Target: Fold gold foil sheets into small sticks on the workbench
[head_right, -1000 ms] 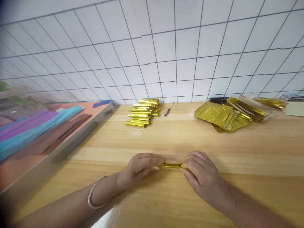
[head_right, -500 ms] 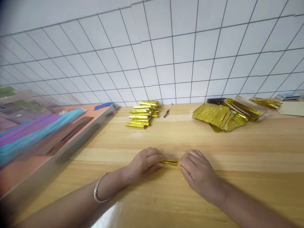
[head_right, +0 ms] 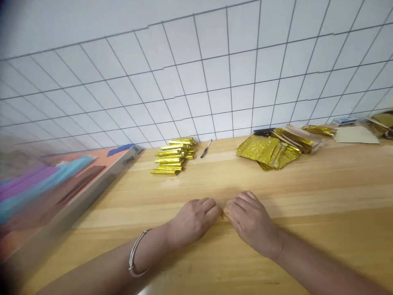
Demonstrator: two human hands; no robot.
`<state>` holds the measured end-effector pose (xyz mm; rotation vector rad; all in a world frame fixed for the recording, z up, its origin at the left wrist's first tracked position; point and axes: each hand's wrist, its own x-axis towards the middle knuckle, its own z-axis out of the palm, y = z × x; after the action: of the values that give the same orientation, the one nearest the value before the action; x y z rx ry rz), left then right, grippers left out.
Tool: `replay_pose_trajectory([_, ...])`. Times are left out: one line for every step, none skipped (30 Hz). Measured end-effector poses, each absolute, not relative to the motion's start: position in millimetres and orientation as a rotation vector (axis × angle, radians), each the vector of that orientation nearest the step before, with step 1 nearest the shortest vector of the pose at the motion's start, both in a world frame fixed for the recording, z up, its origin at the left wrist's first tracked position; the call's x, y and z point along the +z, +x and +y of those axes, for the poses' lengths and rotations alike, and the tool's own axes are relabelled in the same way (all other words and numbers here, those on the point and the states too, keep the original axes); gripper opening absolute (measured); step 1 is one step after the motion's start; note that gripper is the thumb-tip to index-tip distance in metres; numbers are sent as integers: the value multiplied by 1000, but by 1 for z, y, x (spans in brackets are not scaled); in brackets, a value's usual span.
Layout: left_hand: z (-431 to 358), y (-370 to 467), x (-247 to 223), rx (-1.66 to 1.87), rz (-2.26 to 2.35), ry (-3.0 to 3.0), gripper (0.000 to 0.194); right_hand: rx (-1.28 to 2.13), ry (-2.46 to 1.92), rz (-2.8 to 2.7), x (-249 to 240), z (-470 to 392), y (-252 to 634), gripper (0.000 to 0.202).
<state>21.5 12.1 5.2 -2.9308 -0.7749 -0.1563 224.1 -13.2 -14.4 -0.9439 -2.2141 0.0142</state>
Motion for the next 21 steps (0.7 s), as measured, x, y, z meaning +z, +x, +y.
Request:
replay_pose_trajectory([13,21,1,-195,-820,-2939,11,9,-954,-2185,-13,-12,226,9])
replay_pose_trajectory([14,20,-4,-246,-867,-2947,11,5,-968,-2148,-13,-11,228,9])
replay_pose_trajectory([15,18,-8,-297,-907,-2953,12,-1,-983,-2105,-13,-9,229,12])
replay_pose_trajectory([15,15,-12,-344,-938,-2955,12,0,-1001,-2060,-13,-8,231,17])
replay_pose_trajectory([16,13,-15,-389,-962,-2955,13,8,-1024,-2015,-14,-6,232,21])
replay_pose_trajectory([17,11,-17,-429,-980,-2952,14,24,-1049,-1974,-15,-5,233,24])
replay_pose_trajectory([18,9,-19,-466,-994,-2951,16,46,-1075,-1939,-16,-4,234,25])
replay_pose_trajectory([19,7,-19,-500,-1005,-2953,17,69,-1097,-1910,-17,-4,234,26])
replay_pose_trajectory([19,7,-19,-525,-1011,-2962,18,90,-1114,-1890,-18,-4,234,26])
replay_pose_trajectory([20,6,-19,-547,-1018,-2973,20,107,-1126,-1878,-19,-4,234,26])
replay_pose_trajectory([21,6,-18,-568,-1029,-2981,21,119,-1130,-1872,-19,-4,234,25])
replay_pose_trajectory([21,6,-17,-588,-1040,-2988,22,131,-1127,-1871,-20,-4,234,25])
replay_pose_trajectory([22,6,-17,-604,-1049,-2994,23,141,-1121,-1874,-19,-4,234,23])
replay_pose_trajectory([22,6,-17,-619,-1053,-2997,24,150,-1114,-1877,-19,-4,234,22])
replay_pose_trajectory([23,6,-17,-630,-1049,-3000,25,160,-1106,-1881,-19,-4,234,19])
replay_pose_trajectory([23,5,-16,-637,-1036,-3003,26,172,-1099,-1884,-18,-4,235,17])
replay_pose_trajectory([23,5,-17,-639,-1021,-3007,27,186,-1093,-1888,-18,-4,235,15])
replay_pose_trajectory([24,4,-17,-642,-1007,-3009,28,202,-1091,-1893,-17,-3,236,14])
replay_pose_trajectory([24,4,-17,-644,-999,-3011,29,217,-1091,-1896,-17,-3,237,13])
replay_pose_trajectory([25,3,-18,-644,-996,-3011,29,233,-1092,-1902,-16,-3,237,12])
replay_pose_trajectory([26,3,-18,-642,-999,-3010,28,248,-1094,-1906,-16,-2,237,11])
